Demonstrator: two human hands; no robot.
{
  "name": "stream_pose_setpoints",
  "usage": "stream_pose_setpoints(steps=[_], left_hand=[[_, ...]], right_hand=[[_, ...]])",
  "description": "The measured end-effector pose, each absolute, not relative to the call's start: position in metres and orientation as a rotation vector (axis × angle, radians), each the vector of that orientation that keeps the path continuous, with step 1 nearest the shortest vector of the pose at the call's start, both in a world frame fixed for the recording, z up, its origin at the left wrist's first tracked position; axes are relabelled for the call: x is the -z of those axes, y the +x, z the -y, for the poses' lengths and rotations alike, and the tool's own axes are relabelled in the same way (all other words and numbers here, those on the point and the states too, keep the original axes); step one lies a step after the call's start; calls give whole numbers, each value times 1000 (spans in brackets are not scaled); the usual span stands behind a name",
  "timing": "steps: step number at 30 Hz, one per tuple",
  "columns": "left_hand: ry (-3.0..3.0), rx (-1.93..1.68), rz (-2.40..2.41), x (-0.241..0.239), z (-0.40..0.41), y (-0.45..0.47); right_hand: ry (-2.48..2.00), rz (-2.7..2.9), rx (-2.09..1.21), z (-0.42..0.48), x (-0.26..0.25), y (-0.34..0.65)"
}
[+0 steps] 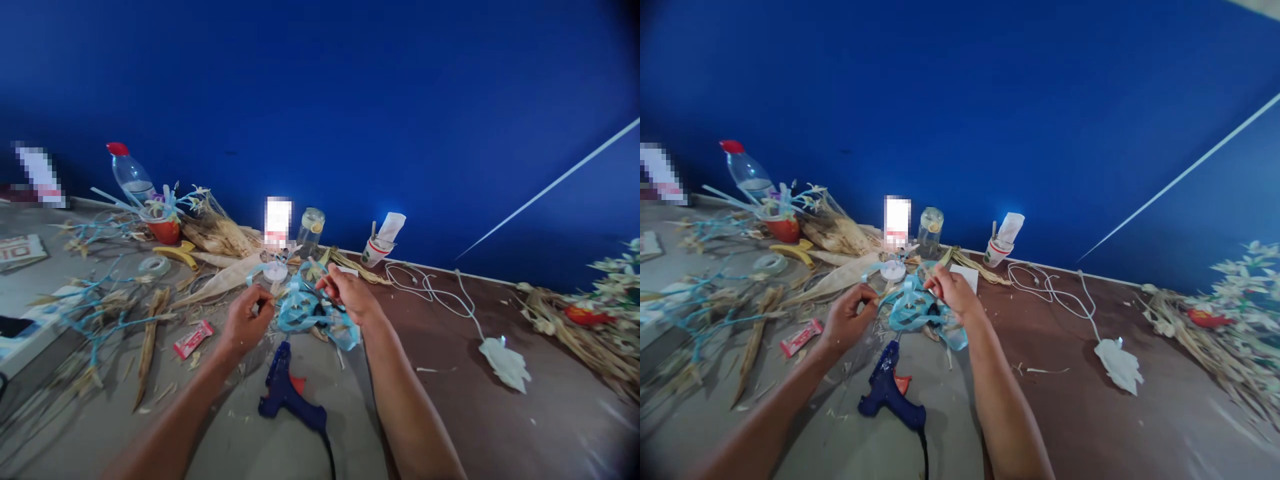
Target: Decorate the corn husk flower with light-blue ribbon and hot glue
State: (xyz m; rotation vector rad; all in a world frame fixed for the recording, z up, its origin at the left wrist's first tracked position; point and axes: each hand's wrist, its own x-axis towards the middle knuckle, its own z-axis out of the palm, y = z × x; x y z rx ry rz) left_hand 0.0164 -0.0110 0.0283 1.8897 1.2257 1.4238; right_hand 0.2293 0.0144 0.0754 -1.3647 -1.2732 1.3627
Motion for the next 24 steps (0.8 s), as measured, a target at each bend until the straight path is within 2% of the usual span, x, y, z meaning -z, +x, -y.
stream_pose_setpoints(steps=[3, 10, 13, 20, 22, 24], left_hand=[[1875, -1450, -1270, -27, 11, 18], [1965, -1452, -1368, -25, 14, 21], [2009, -1448, -1326, -29, 17, 24], [2087, -1363, -1308, -26, 15, 18], [2000, -1403, -1379, -22, 9, 12], [1844, -1508, -1421, -19, 5, 8]], right_hand=[[-1434, 1493, -1337, -7, -73, 213], [-1469, 1832, -1026, 5, -63, 176], [-1466, 1819, -1094, 3, -58, 173], [-1383, 1611, -1489, -2, -60, 189], [-1372, 1516, -1502, -3, -69, 202], [-1391, 1433, -1353, -4, -77, 216]])
